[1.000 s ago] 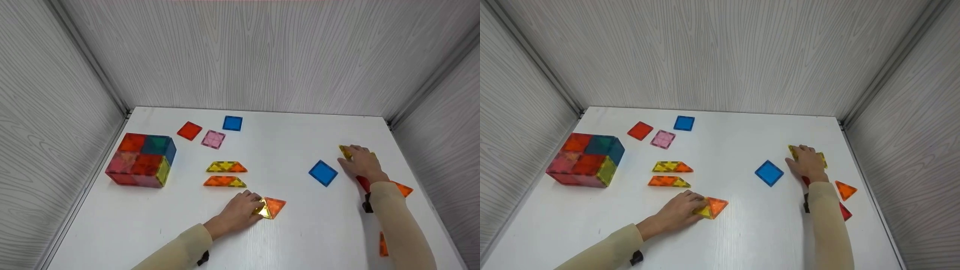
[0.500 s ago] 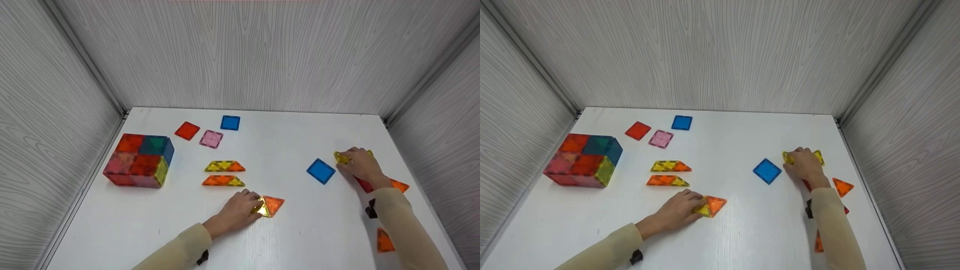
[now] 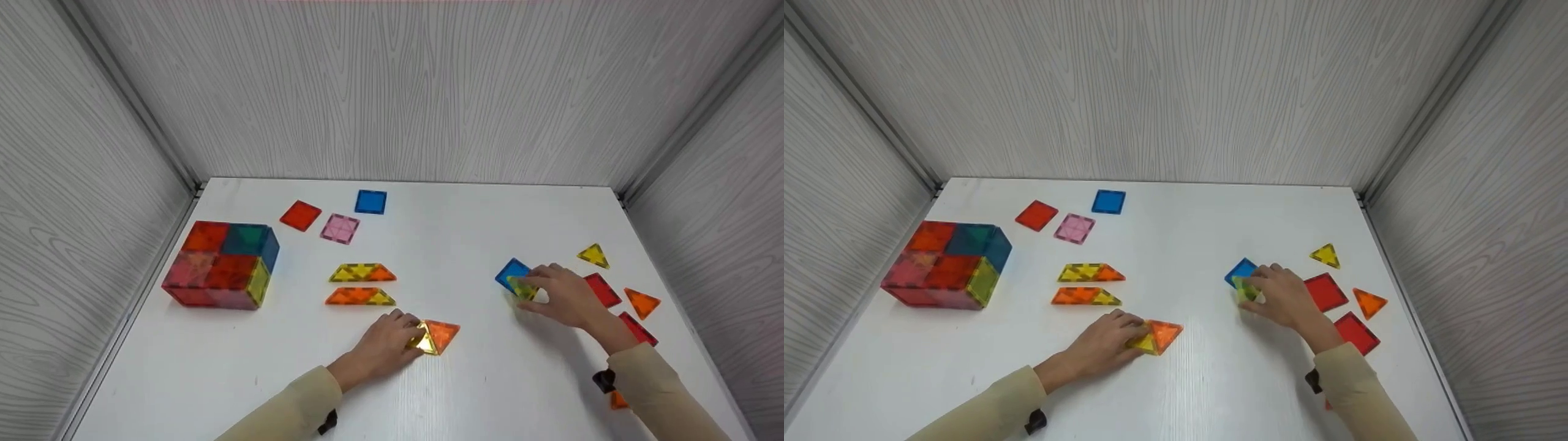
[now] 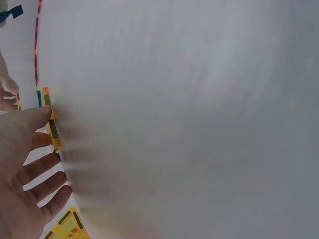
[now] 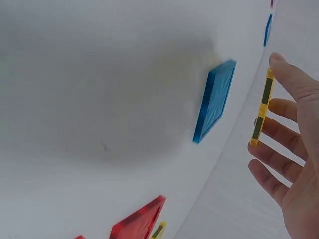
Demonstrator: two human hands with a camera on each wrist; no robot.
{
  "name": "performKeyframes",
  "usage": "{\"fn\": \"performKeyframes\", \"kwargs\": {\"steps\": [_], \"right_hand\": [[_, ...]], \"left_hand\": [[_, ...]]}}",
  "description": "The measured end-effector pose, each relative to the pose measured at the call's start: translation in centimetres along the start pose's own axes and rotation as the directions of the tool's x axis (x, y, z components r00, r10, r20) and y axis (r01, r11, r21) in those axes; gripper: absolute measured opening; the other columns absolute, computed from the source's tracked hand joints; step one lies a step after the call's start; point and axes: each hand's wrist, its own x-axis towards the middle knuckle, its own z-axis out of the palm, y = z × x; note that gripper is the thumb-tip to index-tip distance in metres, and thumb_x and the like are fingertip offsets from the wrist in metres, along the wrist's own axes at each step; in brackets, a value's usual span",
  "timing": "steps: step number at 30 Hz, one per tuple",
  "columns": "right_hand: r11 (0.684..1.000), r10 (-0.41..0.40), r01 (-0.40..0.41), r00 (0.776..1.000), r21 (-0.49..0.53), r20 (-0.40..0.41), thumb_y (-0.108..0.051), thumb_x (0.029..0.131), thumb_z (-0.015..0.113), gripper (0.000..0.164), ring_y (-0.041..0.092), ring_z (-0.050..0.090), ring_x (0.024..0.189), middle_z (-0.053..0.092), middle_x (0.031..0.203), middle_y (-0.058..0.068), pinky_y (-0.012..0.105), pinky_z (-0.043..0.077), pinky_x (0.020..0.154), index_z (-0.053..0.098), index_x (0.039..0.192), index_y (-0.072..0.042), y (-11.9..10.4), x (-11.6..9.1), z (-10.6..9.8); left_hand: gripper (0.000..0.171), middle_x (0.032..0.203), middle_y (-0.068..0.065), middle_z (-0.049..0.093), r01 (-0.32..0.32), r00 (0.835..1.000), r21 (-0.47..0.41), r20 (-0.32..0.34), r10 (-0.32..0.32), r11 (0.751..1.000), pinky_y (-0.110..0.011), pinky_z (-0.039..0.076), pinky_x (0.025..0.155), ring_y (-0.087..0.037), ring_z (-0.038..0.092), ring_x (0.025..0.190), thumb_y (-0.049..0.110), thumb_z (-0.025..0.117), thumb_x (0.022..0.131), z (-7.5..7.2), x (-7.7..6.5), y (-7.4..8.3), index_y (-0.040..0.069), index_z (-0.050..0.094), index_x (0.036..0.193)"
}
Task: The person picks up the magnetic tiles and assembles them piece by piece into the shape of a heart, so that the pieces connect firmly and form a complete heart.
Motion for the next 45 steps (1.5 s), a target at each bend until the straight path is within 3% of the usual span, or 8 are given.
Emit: {"fn": "performKeyframes", "kwargs": {"steps": [7,16,23,31,37,45], "right_hand": [[1.000,-0.016,0.017,0.997,-0.010,0.070,-0.046,0.085,0.086,0.053,0.028,0.068,0.113,0.073,0.125,0.007,0.046,0.063,0.087,0.075,0.131,-0.021,-3.9,-1.1,2.0],[0.998,-0.049,0.053,0.989,-0.022,0.138,-0.049,0.086,0.084,0.053,0.025,0.066,0.111,0.073,0.122,0.006,0.045,0.062,0.088,0.075,0.129,-0.019,-6.4,-1.5,3.9],[1.000,0.004,-0.005,0.983,0.005,0.181,-0.050,0.086,0.084,0.058,0.020,0.063,0.102,0.068,0.121,0.005,0.040,0.060,0.084,0.072,0.133,-0.019,-8.3,-1.8,4.6],[0.984,0.082,-0.113,0.975,0.140,0.206,-0.048,0.086,0.085,0.058,0.013,0.059,0.090,0.067,0.117,0.006,0.028,0.056,0.076,0.072,0.131,-0.014,-11.0,-1.5,4.9],[0.950,0.085,-0.165,0.954,0.264,0.287,-0.035,0.083,0.090,0.062,0.011,0.058,0.095,0.063,0.121,0.004,0.029,0.061,0.083,0.068,0.136,-0.012,-12.1,-1.5,4.8],[0.946,0.082,-0.147,0.971,0.288,0.225,-0.025,0.085,0.089,0.057,0.011,0.057,0.088,0.064,0.116,0.006,0.024,0.060,0.079,0.069,0.134,-0.006,-13.4,-0.8,5.4]], "left_hand": [[0.034,0.134,-0.002,0.070,0.002,1.000,-0.010,-0.006,-0.002,1.000,-0.037,0.054,0.098,-0.022,0.062,0.118,0.041,0.070,0.102,-0.2,0.0,-0.1,0.020,0.074,0.128],[0.035,0.134,-0.002,0.070,0.007,1.000,-0.010,-0.005,-0.007,1.000,-0.036,0.054,0.099,-0.021,0.061,0.119,0.042,0.070,0.101,0.0,0.0,0.0,0.019,0.073,0.128],[0.033,0.134,-0.001,0.069,0.007,1.000,0.010,-0.015,-0.006,1.000,-0.037,0.054,0.098,-0.022,0.061,0.119,0.042,0.070,0.101,0.1,-0.1,0.1,0.019,0.073,0.125],[0.034,0.134,-0.002,0.069,0.012,1.000,0.039,-0.024,-0.011,0.999,-0.037,0.054,0.096,-0.022,0.061,0.118,0.043,0.068,0.102,-0.1,0.1,0.5,0.018,0.072,0.124],[0.036,0.135,-0.002,0.068,0.026,1.000,0.042,-0.019,-0.025,0.999,-0.036,0.054,0.095,-0.022,0.061,0.118,0.043,0.068,0.102,0.0,0.0,0.7,0.018,0.072,0.127],[0.033,0.129,-0.003,0.069,0.040,0.998,0.046,-0.045,-0.038,0.998,-0.035,0.054,0.092,-0.021,0.061,0.112,0.042,0.069,0.101,0.3,0.0,1.0,0.017,0.072,0.121]]}}
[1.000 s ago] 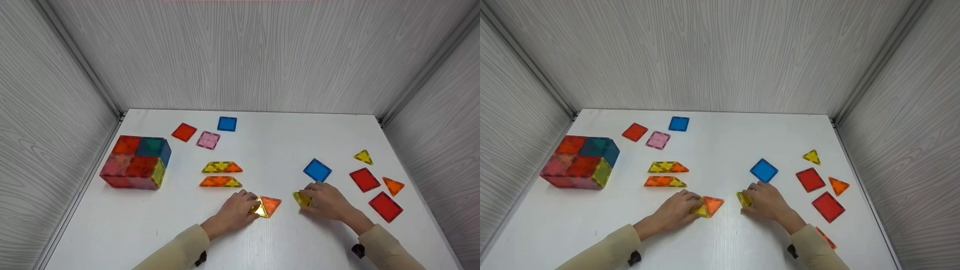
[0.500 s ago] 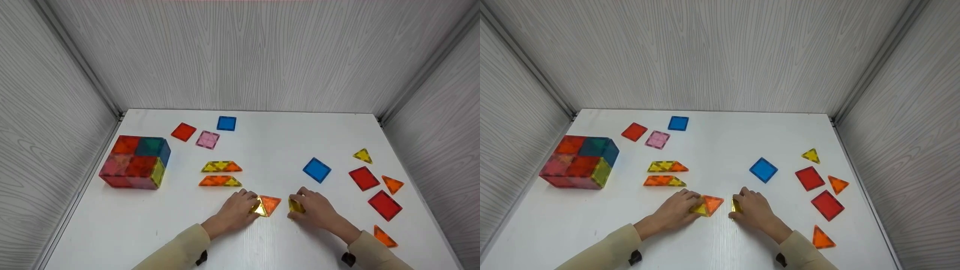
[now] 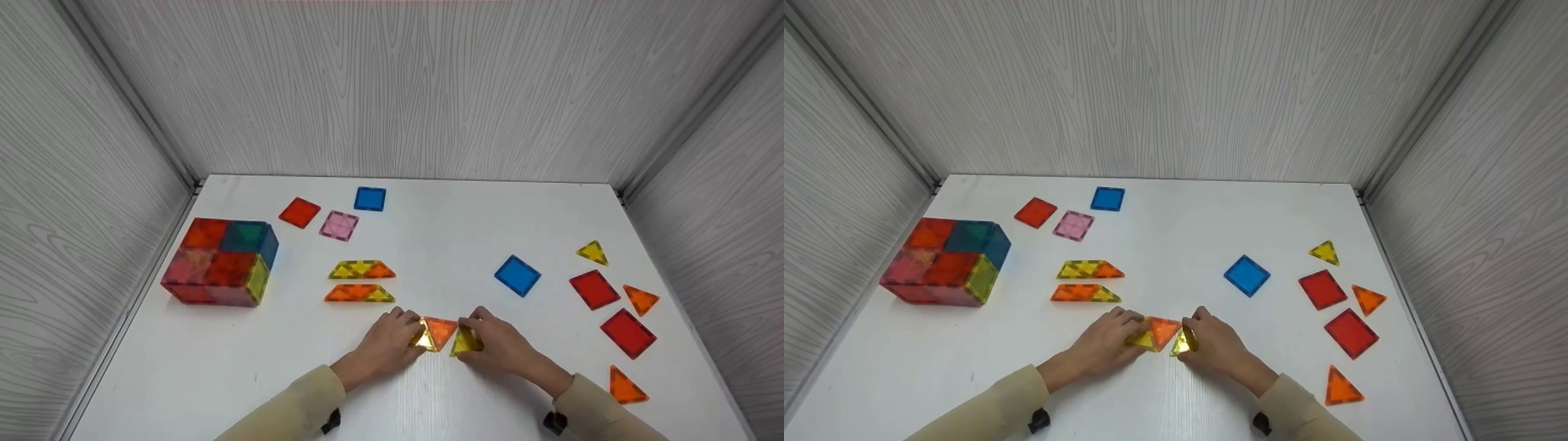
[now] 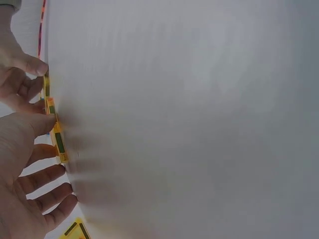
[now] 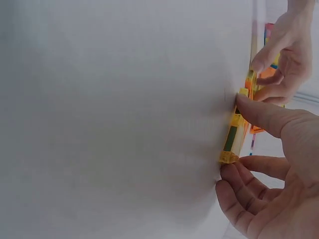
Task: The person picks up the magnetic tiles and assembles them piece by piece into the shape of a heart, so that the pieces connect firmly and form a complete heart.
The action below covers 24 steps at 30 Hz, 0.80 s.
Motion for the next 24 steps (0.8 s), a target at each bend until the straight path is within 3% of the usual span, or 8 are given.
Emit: {"fn": "performKeyframes", "kwargs": {"steps": [6,10,18,24], "right_hand": [[1.000,0.007,-0.007,1.000,-0.023,-0.029,-0.028,0.081,0.092,0.059,0.009,0.052,0.079,0.063,0.110,0.006,0.018,0.050,0.069,0.070,0.131,-0.004,-0.48,0.34,0.26],[0.999,0.026,-0.027,0.999,-0.043,-0.026,-0.032,0.080,0.093,0.063,0.009,0.049,0.078,0.062,0.109,0.004,0.018,0.047,0.067,0.071,0.132,-0.005,-0.48,0.29,0.20],[0.999,0.043,-0.044,0.998,-0.017,-0.036,-0.029,0.080,0.093,0.056,0.011,0.053,0.087,0.063,0.108,0.004,0.029,0.057,0.081,0.071,0.126,-0.006,-0.68,0.73,0.31],[0.998,0.029,-0.027,0.999,0.056,-0.037,-0.028,0.080,0.094,0.056,0.012,0.056,0.092,0.064,0.109,0.002,0.034,0.060,0.086,0.063,0.124,-0.010,-0.82,0.81,0.60]], "left_hand": [[0.032,0.124,-0.003,0.069,-0.013,0.999,-0.003,-0.030,0.013,1.000,-0.033,0.053,0.087,-0.020,0.060,0.108,0.041,0.070,0.101,0.10,0.02,0.23,0.015,0.072,0.119],[0.041,0.129,-0.003,0.068,-0.004,1.000,-0.001,-0.023,0.004,1.000,-0.034,0.053,0.092,-0.020,0.060,0.112,0.046,0.070,0.100,0.17,0.14,0.23,0.015,0.068,0.127],[0.054,0.133,-0.003,0.065,0.007,1.000,-0.019,0.031,-0.007,1.000,-0.037,0.052,0.101,-0.021,0.058,0.117,0.050,0.067,0.101,0.05,0.91,0.46,0.015,0.061,0.141],[0.061,0.131,-0.006,0.060,0.057,0.998,-0.081,0.042,-0.054,0.995,-0.038,0.054,0.105,-0.022,0.057,0.117,0.045,0.077,0.095,-0.37,0.58,0.59,0.013,0.059,0.144]]}}
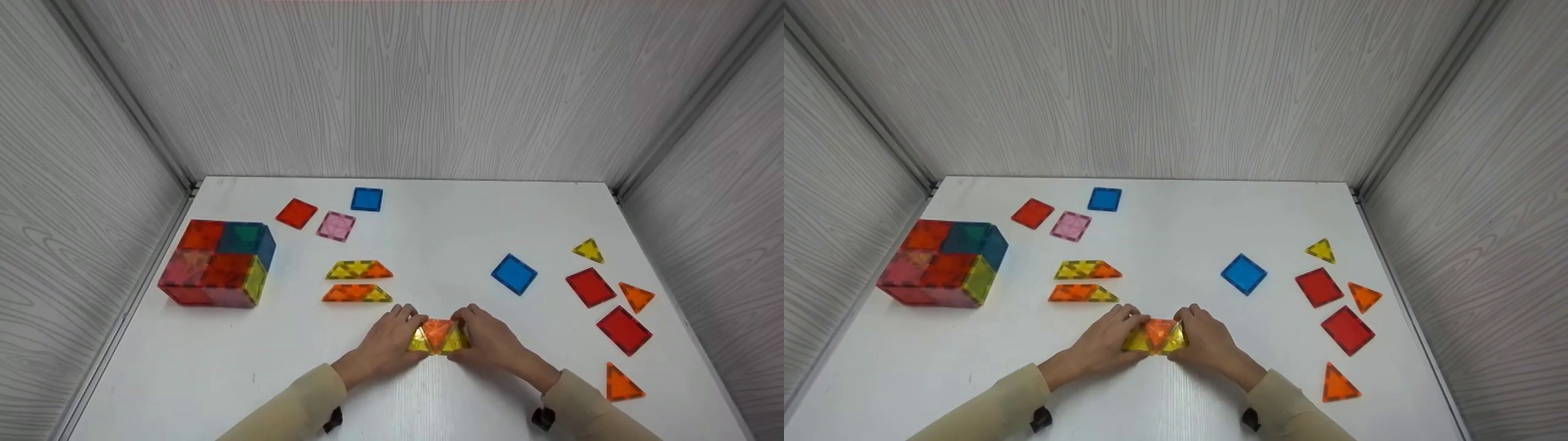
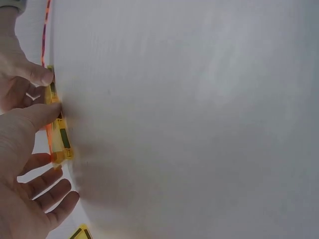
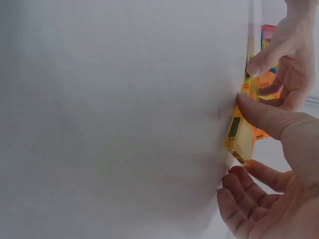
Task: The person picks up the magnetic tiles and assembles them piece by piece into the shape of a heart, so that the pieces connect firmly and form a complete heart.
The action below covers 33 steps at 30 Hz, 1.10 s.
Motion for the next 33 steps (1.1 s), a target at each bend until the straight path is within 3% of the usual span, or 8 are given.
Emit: {"fn": "performKeyframes", "kwargs": {"steps": [5,10,16,21,27,33], "right_hand": [[0.991,-0.004,0.005,1.000,0.135,-0.005,-0.022,0.088,0.087,0.043,0.012,0.060,0.088,0.072,0.106,0.002,0.027,0.058,0.080,0.065,0.125,-0.013,-0.6,0.5,0.2],[0.974,-0.072,0.070,0.997,0.215,0.000,-0.018,0.096,0.078,0.029,0.012,0.058,0.080,0.074,0.100,0.000,0.017,0.051,0.071,0.073,0.125,-0.012,-1.6,1.3,0.2],[0.955,-0.148,0.140,0.989,0.262,0.011,-0.022,0.098,0.076,0.018,0.011,0.056,0.078,0.073,0.096,-0.002,0.017,0.048,0.068,0.078,0.114,-0.015,-3.3,2.1,0.5],[0.944,-0.213,0.214,0.977,0.251,-0.034,-0.021,0.098,0.077,0.013,0.009,0.056,0.077,0.074,0.097,-0.002,0.017,0.049,0.067,0.077,0.109,-0.015,-4.7,2.8,0.9],[0.942,-0.271,0.277,0.961,0.190,-0.058,-0.020,0.096,0.078,0.010,0.008,0.058,0.078,0.075,0.097,0.000,0.018,0.050,0.070,0.077,0.105,-0.016,-6.4,4.1,1.6],[0.931,-0.352,0.356,0.934,0.075,-0.059,-0.021,0.097,0.078,0.009,0.016,0.066,0.085,0.075,0.097,0.001,0.020,0.052,0.072,0.077,0.105,-0.016,-8.4,6.1,2.3]], "left_hand": [[0.065,0.132,-0.009,0.055,0.033,0.999,-0.055,-0.015,-0.034,0.998,-0.040,0.055,0.107,-0.024,0.056,0.120,0.040,0.082,0.092,-0.6,-0.8,-0.5,0.012,0.058,0.145],[0.043,0.121,-0.007,0.058,0.009,0.994,-0.133,-0.107,-0.023,0.991,-0.037,0.056,0.100,-0.021,0.057,0.112,0.031,0.081,0.094,-1.3,-1.8,-1.8,0.012,0.065,0.130],[0.026,0.108,-0.001,0.072,-0.006,0.986,-0.188,-0.162,-0.025,0.982,-0.030,0.058,0.089,-0.015,0.060,0.098,0.026,0.079,0.096,-2.4,-3.3,-3.6,0.013,0.068,0.115],[0.020,0.095,0.002,0.070,0.028,0.984,-0.218,-0.165,-0.065,0.975,-0.023,0.052,0.076,-0.010,0.054,0.084,0.025,0.081,0.094,-3.1,-4.5,-4.8,0.014,0.069,0.107],[0.018,0.095,0.003,0.070,0.106,0.975,-0.255,-0.164,-0.151,0.961,-0.025,0.056,0.081,-0.012,0.060,0.088,0.021,0.082,0.092,-3.8,-5.7,-6.1,0.017,0.069,0.103],[0.017,0.096,0.005,0.070,0.183,0.955,-0.264,-0.182,-0.235,0.947,-0.029,0.059,0.087,-0.013,0.062,0.091,0.018,0.083,0.091,-4.6,-6.6,-7.8,0.019,0.070,0.101]]}}
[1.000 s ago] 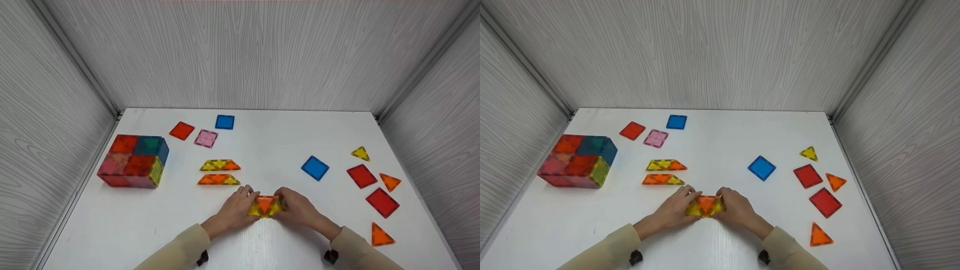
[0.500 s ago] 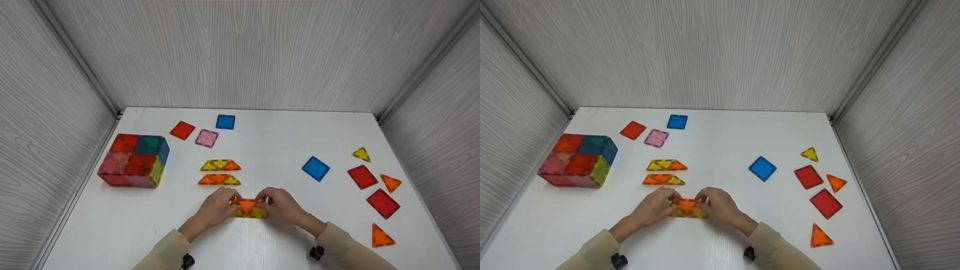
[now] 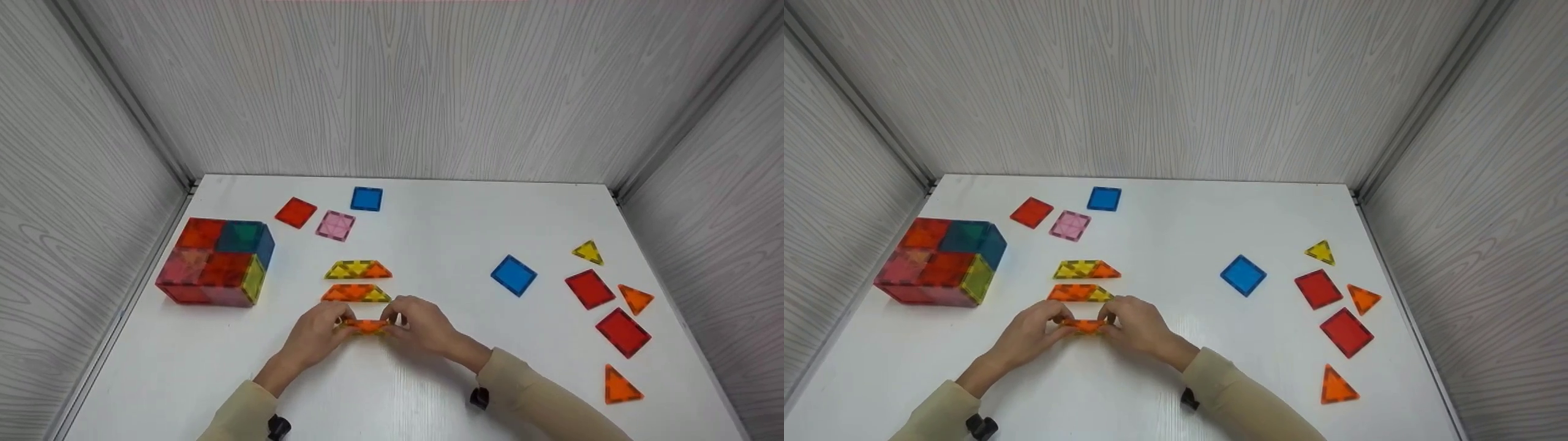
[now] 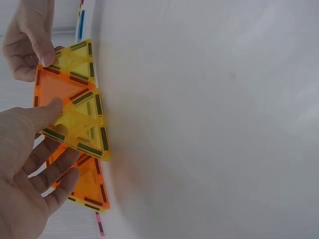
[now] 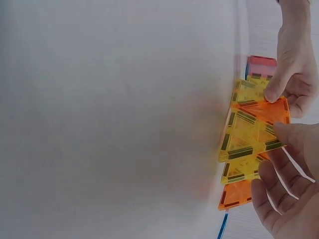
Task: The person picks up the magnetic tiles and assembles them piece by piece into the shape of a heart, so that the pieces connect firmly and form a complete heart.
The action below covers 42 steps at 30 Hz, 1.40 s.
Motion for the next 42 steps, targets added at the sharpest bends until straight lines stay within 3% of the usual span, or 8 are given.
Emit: {"fn": "performKeyframes", "kwargs": {"steps": [7,14,19,27,32,37,42], "right_hand": [[0.994,-0.061,0.062,0.998,-0.089,0.014,-0.019,0.098,0.076,0.009,0.019,0.070,0.090,0.076,0.100,0.000,0.023,0.054,0.074,0.077,0.107,-0.016,-1.0,2.3,0.7],[0.995,-0.045,0.045,0.999,-0.092,-0.001,-0.018,0.098,0.076,0.006,0.016,0.068,0.087,0.076,0.099,0.000,0.022,0.052,0.072,0.075,0.104,-0.016,-1.1,2.7,1.2],[0.993,-0.077,0.075,0.997,-0.093,-0.017,-0.021,0.099,0.075,0.017,0.020,0.072,0.092,0.074,0.108,0.003,0.028,0.059,0.077,0.072,0.115,-0.015,-0.8,1.5,0.8],[1.000,-0.029,0.029,0.999,0.007,0.014,-0.027,0.099,0.075,0.038,0.027,0.071,0.105,0.070,0.122,0.010,0.041,0.062,0.090,0.067,0.133,-0.011,1.3,-4.0,-3.4],[0.997,0.069,-0.072,0.995,-0.038,-0.070,-0.028,0.096,0.079,0.044,0.029,0.070,0.109,0.071,0.125,0.010,0.045,0.063,0.091,0.066,0.136,-0.015,3.6,-8.6,-6.1],[0.963,0.248,-0.261,0.955,-0.064,-0.163,-0.027,0.094,0.081,0.047,0.029,0.069,0.112,0.070,0.130,0.006,0.048,0.063,0.092,0.066,0.138,-0.019,5.5,-13.0,-8.3],[0.913,0.320,-0.376,0.902,-0.159,-0.290,-0.025,0.090,0.085,0.052,0.029,0.069,0.111,0.070,0.129,0.008,0.051,0.063,0.090,0.067,0.138,-0.015,7.3,-17.5,-9.9]], "left_hand": [[0.019,0.095,0.007,0.069,0.110,0.994,0.002,-0.012,-0.110,0.994,-0.032,0.059,0.089,-0.012,0.060,0.091,0.018,0.085,0.089,-1.1,-0.2,-1.4,0.022,0.070,0.100],[0.019,0.094,0.006,0.068,0.079,0.996,0.021,-0.041,-0.078,0.997,-0.031,0.059,0.087,-0.010,0.057,0.089,0.017,0.085,0.087,-1.0,-0.2,-1.8,0.021,0.070,0.099],[0.022,0.095,0.006,0.068,0.082,0.996,0.035,-0.043,-0.081,0.996,-0.031,0.060,0.088,-0.009,0.058,0.090,0.019,0.086,0.088,-0.9,-0.3,-1.9,0.022,0.068,0.100],[0.021,0.093,0.006,0.066,0.132,0.991,0.080,-0.026,-0.130,0.988,-0.028,0.059,0.085,-0.009,0.054,0.088,0.019,0.086,0.089,-0.7,-0.9,-3.0,0.019,0.069,0.102],[0.020,0.095,0.005,0.067,0.166,0.986,0.090,-0.003,-0.166,0.982,-0.030,0.059,0.087,-0.010,0.055,0.091,0.019,0.085,0.090,-0.8,-1.3,-3.6,0.020,0.072,0.104],[0.018,0.093,0.006,0.066,0.158,0.987,0.103,-0.012,-0.158,0.982,-0.028,0.058,0.085,-0.010,0.054,0.090,0.018,0.085,0.089,-0.8,-1.4,-4.1,0.020,0.073,0.102],[0.016,0.093,0.005,0.067,0.112,0.994,0.117,-0.029,-0.109,0.987,-0.028,0.057,0.084,-0.009,0.053,0.089,0.020,0.084,0.090,-0.6,-1.5,-4.6,0.019,0.072,0.100]]}}
